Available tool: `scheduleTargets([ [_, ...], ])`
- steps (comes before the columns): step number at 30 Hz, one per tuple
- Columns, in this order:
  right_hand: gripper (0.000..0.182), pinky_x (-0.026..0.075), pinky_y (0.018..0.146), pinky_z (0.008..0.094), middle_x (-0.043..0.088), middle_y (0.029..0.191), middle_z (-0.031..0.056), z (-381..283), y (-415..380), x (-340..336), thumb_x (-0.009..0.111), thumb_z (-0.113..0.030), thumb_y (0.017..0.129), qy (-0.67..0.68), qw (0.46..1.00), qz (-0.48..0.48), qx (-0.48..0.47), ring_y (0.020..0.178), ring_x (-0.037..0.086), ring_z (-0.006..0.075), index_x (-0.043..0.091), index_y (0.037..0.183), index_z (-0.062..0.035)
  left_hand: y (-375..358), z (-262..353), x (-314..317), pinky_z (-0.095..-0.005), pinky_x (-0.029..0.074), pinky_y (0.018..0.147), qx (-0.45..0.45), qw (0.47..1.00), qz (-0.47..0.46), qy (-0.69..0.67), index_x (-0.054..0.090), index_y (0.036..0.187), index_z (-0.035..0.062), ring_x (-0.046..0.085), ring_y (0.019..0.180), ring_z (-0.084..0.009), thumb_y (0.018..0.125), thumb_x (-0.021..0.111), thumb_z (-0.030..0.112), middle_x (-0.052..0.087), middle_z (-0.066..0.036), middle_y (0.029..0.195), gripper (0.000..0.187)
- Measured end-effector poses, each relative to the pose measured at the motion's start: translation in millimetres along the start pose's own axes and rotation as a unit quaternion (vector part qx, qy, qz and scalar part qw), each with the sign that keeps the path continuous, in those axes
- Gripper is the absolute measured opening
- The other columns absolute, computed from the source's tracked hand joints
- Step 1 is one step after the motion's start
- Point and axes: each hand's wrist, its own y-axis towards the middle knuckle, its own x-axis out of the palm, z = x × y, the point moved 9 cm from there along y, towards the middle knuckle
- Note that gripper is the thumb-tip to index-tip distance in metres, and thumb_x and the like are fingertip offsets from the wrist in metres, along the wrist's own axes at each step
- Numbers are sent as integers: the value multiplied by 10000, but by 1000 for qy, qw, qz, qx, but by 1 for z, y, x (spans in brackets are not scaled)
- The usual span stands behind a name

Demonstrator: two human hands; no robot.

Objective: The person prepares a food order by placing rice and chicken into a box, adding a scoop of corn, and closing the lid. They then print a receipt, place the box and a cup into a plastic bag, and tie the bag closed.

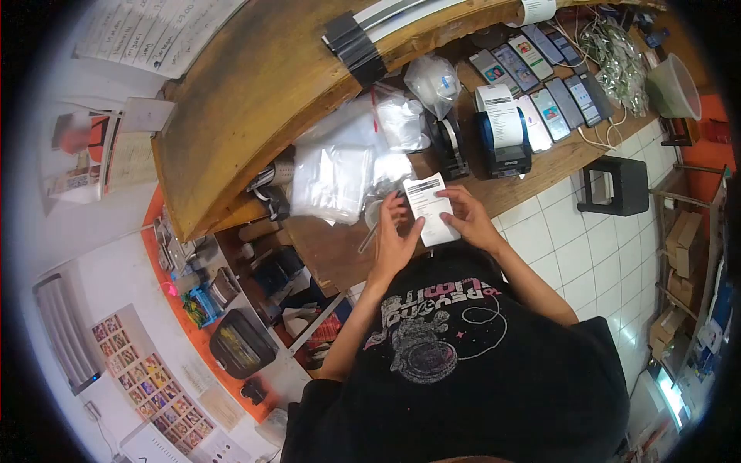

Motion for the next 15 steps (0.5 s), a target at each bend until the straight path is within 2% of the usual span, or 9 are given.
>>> scheduleTargets([
  [1,444,481,874,298,506,1217,93,-10,-4,-1,636,22,840,-3,1000,3,0,1061,577,172,510,1264,-16,0,-4,11,-320,465,921,-62,990,-6,-129,275,1433,40,582,1066,-228,879,656,33,560,-161,1203,672],
  [3,368,487,797,253,519,1166,48,-10,-11,5,654,-4,862,53,993,-57,93,1001,569,98,530,1208,-27,11,11,23,-308,450,955,-42,981,-29,-187,132,1472,64,572,1106,-200,890,613,-33,559,-173,1221,762],
  [4,349,488,721,257,524,1169,61,-10,-11,-15,677,-56,871,-35,988,-36,146,897,589,107,525,1184,-34,14,15,21,-307,440,968,-45,977,-14,-207,119,1475,66,567,1123,-199,891,598,-51,561,-178,1225,764],
  [5,370,483,691,258,525,1154,76,2,-1,-58,681,-65,870,-103,990,61,69,840,584,115,517,1200,-38,17,17,18,-305,431,980,-49,973,1,-227,106,1479,68,562,1140,-198,893,583,-69,563,-183,1228,767],
  [8,429,487,653,279,505,1123,140,-21,6,-168,687,-78,864,-336,883,321,-70,687,557,162,497,1248,-53,12,8,-4,-317,455,918,11,996,14,-82,341,1394,40,579,1097,-240,898,577,-21,572,-169,1195,553],
  [10,454,493,660,295,471,1120,174,-19,11,-204,679,-57,852,-340,871,354,-14,682,551,193,494,1267,-62,4,15,-15,-366,461,859,-2,1000,2,30,595,1183,35,574,1026,-330,884,586,53,573,-169,1106,300],
  [11,454,493,660,295,471,1120,174,-15,12,-210,679,-57,852,-340,871,353,-13,682,551,193,494,1267,-62,-3,15,-19,-366,461,859,-3,1000,2,30,595,1183,35,574,1026,-330,884,586,53,573,-169,1106,300],
  [13,465,495,676,309,447,1122,188,-2,21,-214,686,-55,839,-374,867,328,-26,731,555,191,484,1258,-63,-12,19,-26,-239,451,718,14,996,-5,84,599,1178,22,570,891,-153,883,598,-7,519,-79,1019,296],
  [15,388,487,680,309,450,1117,164,23,18,-228,709,-56,820,-321,882,345,-1,758,545,187,535,1166,-34,-22,19,-34,-215,416,668,-15,995,0,101,604,1169,20,548,883,-133,875,604,-15,512,-71,1024,295],
])
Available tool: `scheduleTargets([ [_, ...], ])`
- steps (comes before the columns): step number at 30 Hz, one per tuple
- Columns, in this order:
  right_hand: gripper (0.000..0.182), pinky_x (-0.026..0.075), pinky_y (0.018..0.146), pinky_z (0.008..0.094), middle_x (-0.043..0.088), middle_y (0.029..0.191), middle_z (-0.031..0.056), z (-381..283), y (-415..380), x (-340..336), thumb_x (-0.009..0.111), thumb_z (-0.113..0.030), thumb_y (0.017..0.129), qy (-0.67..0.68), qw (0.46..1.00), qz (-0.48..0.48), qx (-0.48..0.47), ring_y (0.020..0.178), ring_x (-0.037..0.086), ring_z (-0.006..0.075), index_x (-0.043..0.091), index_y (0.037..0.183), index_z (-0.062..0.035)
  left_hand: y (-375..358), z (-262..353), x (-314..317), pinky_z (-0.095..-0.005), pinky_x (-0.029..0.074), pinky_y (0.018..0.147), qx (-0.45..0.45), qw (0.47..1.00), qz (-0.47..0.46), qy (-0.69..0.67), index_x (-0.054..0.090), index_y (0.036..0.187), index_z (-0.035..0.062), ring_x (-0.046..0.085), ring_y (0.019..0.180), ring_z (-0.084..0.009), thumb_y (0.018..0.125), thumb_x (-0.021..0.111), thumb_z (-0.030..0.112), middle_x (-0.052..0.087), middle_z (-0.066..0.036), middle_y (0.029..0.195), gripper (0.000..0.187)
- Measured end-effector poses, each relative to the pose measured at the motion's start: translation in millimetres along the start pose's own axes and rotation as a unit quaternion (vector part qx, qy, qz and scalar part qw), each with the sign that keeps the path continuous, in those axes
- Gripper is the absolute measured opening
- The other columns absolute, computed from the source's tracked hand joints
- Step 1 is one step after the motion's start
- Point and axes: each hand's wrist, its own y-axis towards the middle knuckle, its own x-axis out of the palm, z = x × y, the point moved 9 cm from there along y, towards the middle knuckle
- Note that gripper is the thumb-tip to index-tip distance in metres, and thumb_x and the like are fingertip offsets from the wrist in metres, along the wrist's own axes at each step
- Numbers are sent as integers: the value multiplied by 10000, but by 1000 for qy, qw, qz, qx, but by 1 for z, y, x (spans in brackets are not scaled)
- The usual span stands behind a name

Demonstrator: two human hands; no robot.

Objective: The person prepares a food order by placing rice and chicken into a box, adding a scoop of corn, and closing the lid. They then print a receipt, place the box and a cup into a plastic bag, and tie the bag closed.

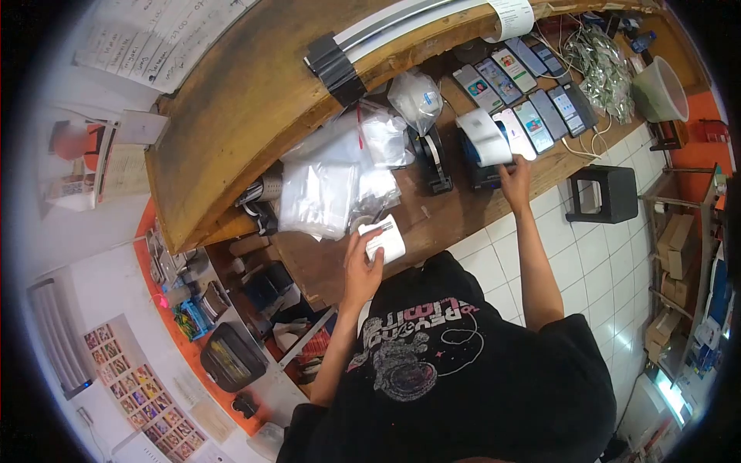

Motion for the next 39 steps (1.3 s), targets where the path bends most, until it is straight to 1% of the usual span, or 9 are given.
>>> scheduleTargets([
  [2,300,483,718,283,468,1099,120,10,-8,-5,723,-85,821,-18,996,56,-63,833,555,153,587,1070,10,-11,-13,-5,-320,466,798,-30,999,15,-32,607,1166,48,593,966,-275,874,589,25,567,-143,1072,293],
  [10,306,381,980,341,450,1234,84,-88,-69,20,794,-124,751,105,980,-137,-97,1147,461,232,689,1012,-3,-33,-28,-40,-261,457,691,-40,994,83,-62,668,1092,44,596,803,-164,860,600,10,623,-94,1019,244],
  [14,254,248,1113,378,383,1429,167,-152,-109,-52,685,-19,773,47,983,-6,-176,1336,365,315,680,1026,6,-52,-39,-76,-221,436,689,-50,986,133,-91,669,1092,25,586,863,-136,848,597,-22,608,-90,941,258],
  [17,275,443,969,380,647,1143,124,-125,-104,-138,628,41,783,149,974,73,-152,1095,585,227,671,1055,33,-75,-43,-102,-218,423,692,-40,976,170,-132,667,1089,0,577,861,-125,849,591,-46,591,-77,936,256],
  [21,308,498,828,288,643,1014,93,-225,-118,-197,497,69,799,298,916,161,-215,885,619,150,605,1088,51,-116,-54,-130,-220,438,802,-11,974,178,-141,644,1111,-42,572,972,-138,890,576,-51,561,-73,1062,232],
  [28,267,441,859,303,587,1078,68,-259,-211,-35,593,-207,952,359,928,-38,-89,968,551,148,588,1128,-7,-218,-92,-195,-260,453,872,37,959,262,-104,661,1080,-38,590,1003,-178,877,576,-54,583,-110,1062,220],
  [32,318,387,1060,369,562,1296,155,-386,-289,28,558,-10,846,289,906,-79,-300,1191,540,276,601,1139,107,-317,-147,-237,-307,470,818,26,928,367,-62,684,1034,0,638,913,-271,830,595,-29,641,-161,959,225],
  [35,354,524,861,340,661,1044,198,-399,-282,65,532,-35,848,361,876,-208,-243,916,658,262,563,1176,95,-404,-199,-261,-313,476,819,-30,899,429,-87,675,1036,-12,631,921,-253,853,590,-25,635,-154,960,202],
  [39,401,331,445,218,379,674,-5,-459,-358,189,520,-169,953,625,559,-542,-64,539,373,84,433,1315,-21,-521,-253,-276,-291,470,807,-155,840,508,-107,659,1069,-24,612,936,-205,867,565,-44,613,-126,1021,223],
])
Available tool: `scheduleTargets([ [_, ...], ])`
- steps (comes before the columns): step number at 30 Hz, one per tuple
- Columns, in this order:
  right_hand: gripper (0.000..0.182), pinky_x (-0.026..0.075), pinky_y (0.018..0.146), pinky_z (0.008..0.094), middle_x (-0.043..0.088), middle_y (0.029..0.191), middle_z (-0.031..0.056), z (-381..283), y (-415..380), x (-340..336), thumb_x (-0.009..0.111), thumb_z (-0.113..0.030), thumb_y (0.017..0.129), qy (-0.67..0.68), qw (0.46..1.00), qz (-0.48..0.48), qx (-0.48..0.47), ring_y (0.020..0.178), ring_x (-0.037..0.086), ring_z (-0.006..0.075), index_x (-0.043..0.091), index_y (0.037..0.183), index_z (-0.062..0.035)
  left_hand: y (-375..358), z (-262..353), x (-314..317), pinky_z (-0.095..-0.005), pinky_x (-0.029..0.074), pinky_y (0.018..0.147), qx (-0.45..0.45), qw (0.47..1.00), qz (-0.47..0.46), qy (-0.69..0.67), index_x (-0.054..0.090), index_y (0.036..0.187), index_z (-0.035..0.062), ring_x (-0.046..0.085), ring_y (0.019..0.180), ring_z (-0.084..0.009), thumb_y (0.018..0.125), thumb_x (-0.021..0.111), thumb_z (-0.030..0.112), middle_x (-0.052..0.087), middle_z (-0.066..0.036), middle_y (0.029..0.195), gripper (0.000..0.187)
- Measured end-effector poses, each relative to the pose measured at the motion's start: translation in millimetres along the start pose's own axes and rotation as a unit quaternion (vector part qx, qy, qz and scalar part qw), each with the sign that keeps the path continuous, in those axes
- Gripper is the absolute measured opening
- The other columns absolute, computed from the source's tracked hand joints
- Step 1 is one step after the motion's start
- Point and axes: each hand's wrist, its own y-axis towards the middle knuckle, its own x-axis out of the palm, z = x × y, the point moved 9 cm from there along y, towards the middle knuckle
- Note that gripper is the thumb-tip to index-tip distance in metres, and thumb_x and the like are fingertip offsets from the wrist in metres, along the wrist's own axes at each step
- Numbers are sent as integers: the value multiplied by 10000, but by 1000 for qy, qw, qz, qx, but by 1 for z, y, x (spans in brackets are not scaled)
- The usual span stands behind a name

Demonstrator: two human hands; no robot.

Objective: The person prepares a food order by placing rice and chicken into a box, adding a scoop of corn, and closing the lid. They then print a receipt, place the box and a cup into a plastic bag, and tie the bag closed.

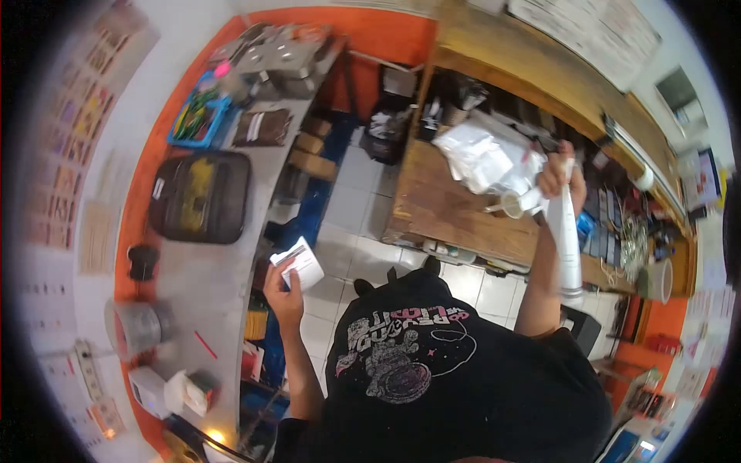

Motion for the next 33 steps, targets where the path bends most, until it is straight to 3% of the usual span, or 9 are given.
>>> scheduleTargets([
  [3,427,348,460,261,408,633,-11,151,-14,10,528,-311,961,-51,989,57,125,508,382,105,487,1290,-42,-26,-39,-64,-261,443,707,-8,994,106,7,658,1080,-18,590,886,-169,865,572,-39,620,-109,1041,232],
  [6,198,421,519,257,591,702,-3,268,-69,46,572,-224,936,-359,887,96,273,615,540,76,641,884,-46,-58,-45,-109,-246,442,729,-34,976,208,61,667,1100,15,595,918,-166,844,585,-50,635,-102,1056,277],
  [9,202,492,725,316,654,800,64,339,-142,139,678,-132,858,-287,803,-243,462,786,621,165,599,711,-20,-88,-78,-125,-239,412,675,-54,965,256,18,667,1099,15,562,834,-130,833,596,-58,642,-91,1036,285],
  [11,326,466,752,338,679,977,153,342,-163,187,700,-156,835,-150,780,-453,405,851,599,170,489,633,-12,-101,-84,-128,-224,323,575,-76,955,269,99,662,1099,0,453,675,-72,830,594,-67,631,-55,968,285],
  [17,407,451,781,338,670,974,146,340,-169,244,745,-89,764,-2,544,-680,492,863,597,188,352,686,-22,-97,-93,-136,-210,263,536,-165,937,290,107,663,1100,-1,333,598,-34,834,584,-62,582,-10,899,284],
  [21,426,462,621,297,484,707,13,373,-102,208,754,-265,835,268,724,-286,568,673,535,137,416,982,-52,-61,-90,-138,-220,353,594,-118,944,302,64,664,1092,-5,450,678,-74,841,576,-58,613,-36,968,271],
  [27,300,300,453,232,433,639,-36,513,-34,-34,652,-347,927,48,786,243,566,511,387,84,552,806,-91,31,-113,-84,-254,447,726,-192,969,148,47,653,1058,-46,567,829,-135,829,601,-23,632,-72,942,236],
  [31,172,510,548,304,613,825,42,567,56,-235,631,-188,942,-210,829,293,428,658,589,134,616,984,-22,85,-118,-11,-230,390,576,-426,900,-6,95,659,1074,-42,527,681,-79,812,611,-24,602,-27,799,268],
  [33,259,560,676,371,633,950,95,595,81,-349,562,-189,979,-119,854,389,324,718,622,198,579,1159,-2,66,-158,0,-225,369,542,-484,873,-45,26,654,1101,-37,515,636,-73,812,624,-12,602,-37,774,291],
])
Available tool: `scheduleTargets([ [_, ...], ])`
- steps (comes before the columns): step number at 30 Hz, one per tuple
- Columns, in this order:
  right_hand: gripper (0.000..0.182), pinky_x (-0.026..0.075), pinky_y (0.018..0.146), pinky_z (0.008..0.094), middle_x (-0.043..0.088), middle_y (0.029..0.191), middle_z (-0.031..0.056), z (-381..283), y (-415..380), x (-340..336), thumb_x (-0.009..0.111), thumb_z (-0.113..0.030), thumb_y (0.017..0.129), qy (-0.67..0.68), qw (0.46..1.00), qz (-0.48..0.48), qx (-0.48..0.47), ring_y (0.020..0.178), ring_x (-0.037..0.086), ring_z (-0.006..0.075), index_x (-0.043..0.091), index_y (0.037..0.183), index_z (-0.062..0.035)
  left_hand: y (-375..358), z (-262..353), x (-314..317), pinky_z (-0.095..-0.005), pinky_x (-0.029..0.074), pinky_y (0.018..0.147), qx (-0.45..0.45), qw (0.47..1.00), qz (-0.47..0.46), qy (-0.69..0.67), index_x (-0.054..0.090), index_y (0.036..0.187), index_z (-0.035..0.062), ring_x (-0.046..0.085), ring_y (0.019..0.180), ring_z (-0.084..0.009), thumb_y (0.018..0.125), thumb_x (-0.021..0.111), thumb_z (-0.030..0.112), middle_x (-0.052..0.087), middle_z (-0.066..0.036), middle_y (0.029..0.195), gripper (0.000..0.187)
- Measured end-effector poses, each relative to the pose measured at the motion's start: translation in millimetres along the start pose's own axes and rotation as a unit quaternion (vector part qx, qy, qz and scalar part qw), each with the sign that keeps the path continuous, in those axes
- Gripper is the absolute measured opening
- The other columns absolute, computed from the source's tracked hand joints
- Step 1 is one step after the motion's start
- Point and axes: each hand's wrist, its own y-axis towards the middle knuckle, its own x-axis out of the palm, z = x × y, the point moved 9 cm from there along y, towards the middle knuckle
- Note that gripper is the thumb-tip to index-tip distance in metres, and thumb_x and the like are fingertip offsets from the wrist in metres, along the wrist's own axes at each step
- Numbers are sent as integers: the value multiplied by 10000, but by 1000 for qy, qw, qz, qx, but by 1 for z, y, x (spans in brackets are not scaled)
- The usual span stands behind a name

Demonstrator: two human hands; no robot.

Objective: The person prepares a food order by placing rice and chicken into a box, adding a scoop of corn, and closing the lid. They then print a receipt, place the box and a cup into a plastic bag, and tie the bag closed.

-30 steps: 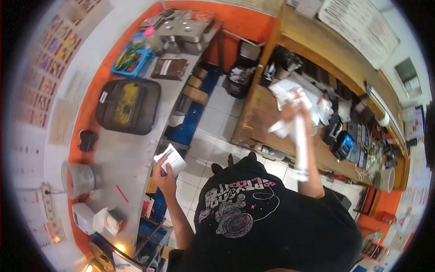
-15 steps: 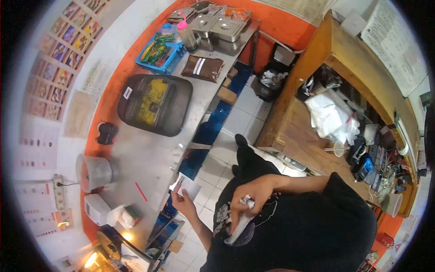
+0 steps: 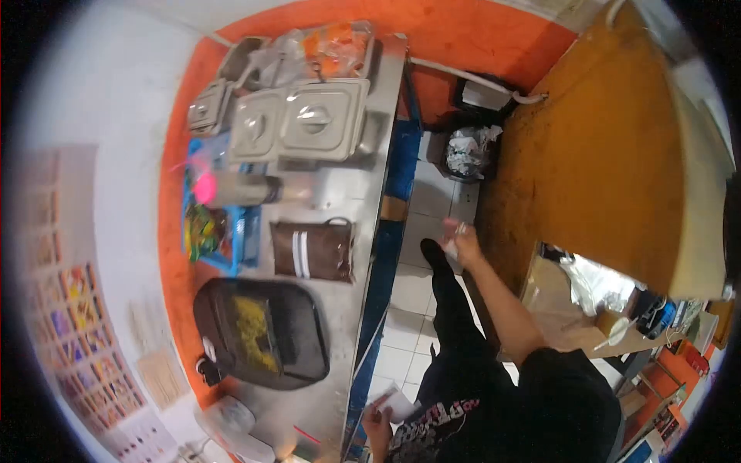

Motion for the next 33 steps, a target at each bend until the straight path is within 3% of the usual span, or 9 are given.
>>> scheduleTargets([
  [3,204,552,623,389,660,959,144,-28,136,-53,454,-162,1009,-122,990,44,-51,728,652,223,578,1088,-20,1,77,23,-253,312,508,-36,995,-1,94,645,1099,-44,427,581,-78,831,688,48,580,-4,727,286],
  [6,346,500,721,421,652,947,248,-105,221,-93,607,-349,924,-434,841,282,-161,820,644,341,633,957,-5,2,1,-10,-245,274,518,-26,994,88,66,698,1123,33,247,573,-66,820,548,-19,302,71,621,342],
  [7,445,476,822,427,642,1027,253,-118,265,-108,632,-412,897,-435,842,261,-184,930,626,351,619,1051,5,2,-15,-12,-308,511,749,-30,998,8,57,559,1260,49,554,916,-188,997,507,269,569,-86,1266,347],
  [10,887,396,1019,428,489,1367,259,-160,277,-72,650,-624,812,-437,850,219,-197,1225,503,367,440,1363,38,-2,-14,-26,-296,486,694,-101,992,63,49,583,1207,22,550,833,-168,951,561,211,590,-79,1133,319],
  [14,941,315,1107,418,387,1456,254,-168,261,-76,696,-567,805,-466,823,289,-146,1337,391,366,371,1388,96,-5,-13,-37,-280,453,620,-110,987,114,23,614,1137,-14,544,723,-140,890,633,132,618,-71,956,287],
  [19,488,391,1010,448,549,1252,216,-105,134,-37,682,-181,832,-524,762,225,-307,1138,519,344,537,1265,-8,-6,-21,-48,-279,497,651,-119,983,141,-23,643,1044,-59,613,726,-145,830,701,53,661,-96,852,248],
  [22,161,495,834,300,630,1038,80,-51,12,8,570,12,905,-245,920,125,-281,949,590,181,613,1056,-25,-7,-1,-43,-256,510,757,-79,988,112,-78,651,1112,-21,622,885,-105,820,679,30,673,-125,1040,297],
  [26,76,510,670,271,625,926,78,-9,-178,153,565,-42,934,-175,963,-163,-121,771,600,157,559,1009,-51,-19,-22,-73,-262,503,713,-4,993,116,4,688,1104,49,604,883,-106,834,753,182,693,-53,1030,308],
  [33,258,513,737,273,595,1042,81,208,-533,245,643,-65,900,-442,628,-615,178,903,601,135,476,1096,-39,-109,-96,-171,-234,506,705,174,937,204,-222,664,1133,25,614,912,-133,862,693,57,624,-88,1080,275],
])
